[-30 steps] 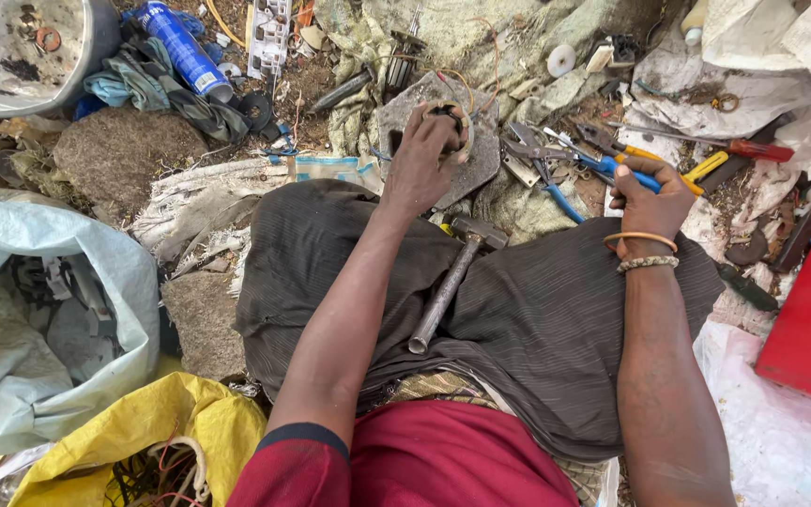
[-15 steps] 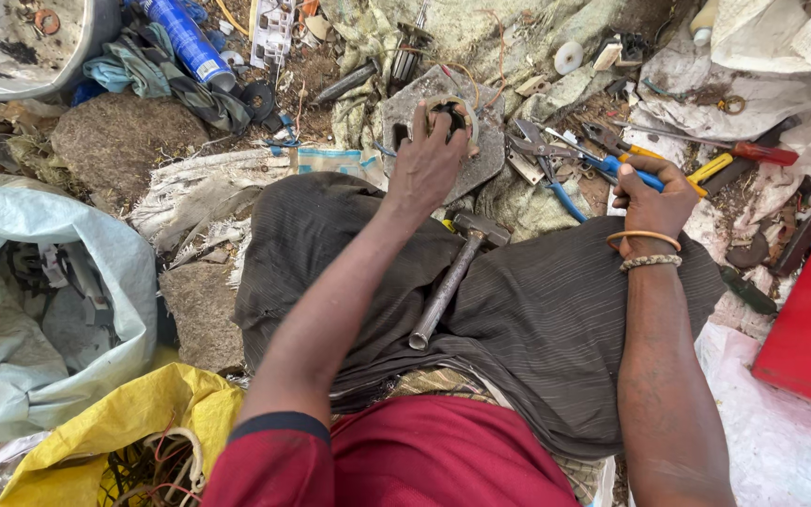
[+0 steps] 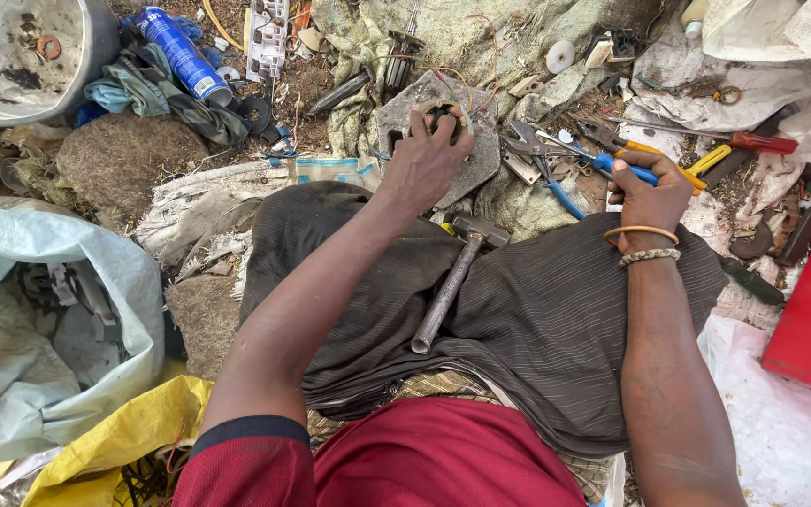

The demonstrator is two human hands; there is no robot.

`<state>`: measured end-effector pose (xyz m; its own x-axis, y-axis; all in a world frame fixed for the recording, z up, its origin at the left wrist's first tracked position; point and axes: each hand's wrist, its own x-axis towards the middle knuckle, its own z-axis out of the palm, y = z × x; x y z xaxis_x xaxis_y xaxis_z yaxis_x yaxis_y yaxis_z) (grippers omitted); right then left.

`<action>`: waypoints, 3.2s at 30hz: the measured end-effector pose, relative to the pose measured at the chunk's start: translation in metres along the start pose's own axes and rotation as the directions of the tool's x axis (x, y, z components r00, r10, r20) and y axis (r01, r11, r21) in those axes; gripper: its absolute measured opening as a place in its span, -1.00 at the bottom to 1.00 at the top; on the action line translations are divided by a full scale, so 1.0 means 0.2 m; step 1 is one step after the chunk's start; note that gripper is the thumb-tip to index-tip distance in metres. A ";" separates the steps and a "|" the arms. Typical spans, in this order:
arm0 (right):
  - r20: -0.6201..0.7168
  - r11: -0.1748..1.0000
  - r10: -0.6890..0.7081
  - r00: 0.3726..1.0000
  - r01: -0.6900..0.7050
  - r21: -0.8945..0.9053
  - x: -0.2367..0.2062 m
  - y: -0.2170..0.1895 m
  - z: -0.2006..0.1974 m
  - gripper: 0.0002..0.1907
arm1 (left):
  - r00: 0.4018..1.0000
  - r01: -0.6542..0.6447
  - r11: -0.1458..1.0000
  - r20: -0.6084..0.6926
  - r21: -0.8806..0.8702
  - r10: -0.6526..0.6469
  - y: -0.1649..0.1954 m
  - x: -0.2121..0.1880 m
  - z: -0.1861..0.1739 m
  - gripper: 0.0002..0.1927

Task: The person disassembles a small electrical motor component using a hammer, screwdriver, and pliers. They remove parts, separate wires, and place components on the ground.

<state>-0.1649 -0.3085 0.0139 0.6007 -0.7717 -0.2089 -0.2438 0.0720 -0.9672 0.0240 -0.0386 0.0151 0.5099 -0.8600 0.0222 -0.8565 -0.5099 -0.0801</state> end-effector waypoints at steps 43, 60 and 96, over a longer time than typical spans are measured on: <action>0.040 0.999 -0.026 0.999 0.025 0.031 0.04 0.04 -0.02 -0.88 | 0.988 -0.127 0.992 0.089 0.006 0.126 -0.05 0.12 0.10 -0.71; 0.034 0.997 -0.019 0.999 0.022 -0.070 0.06 0.06 -0.03 -0.86 | 0.988 -0.154 0.987 -0.012 -0.034 0.154 -0.02 0.10 0.07 -0.82; 0.069 0.997 -0.014 0.998 0.019 -0.074 0.03 0.00 0.00 -0.87 | 0.958 -0.223 0.975 -0.190 -0.025 0.214 0.02 0.13 0.07 -0.84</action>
<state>-0.1613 -0.3134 0.0121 0.6549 -0.7274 -0.2047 -0.2875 0.0106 -0.9577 0.0352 -0.0635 0.0013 0.2900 -0.9372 0.1937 -0.9502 -0.3060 -0.0581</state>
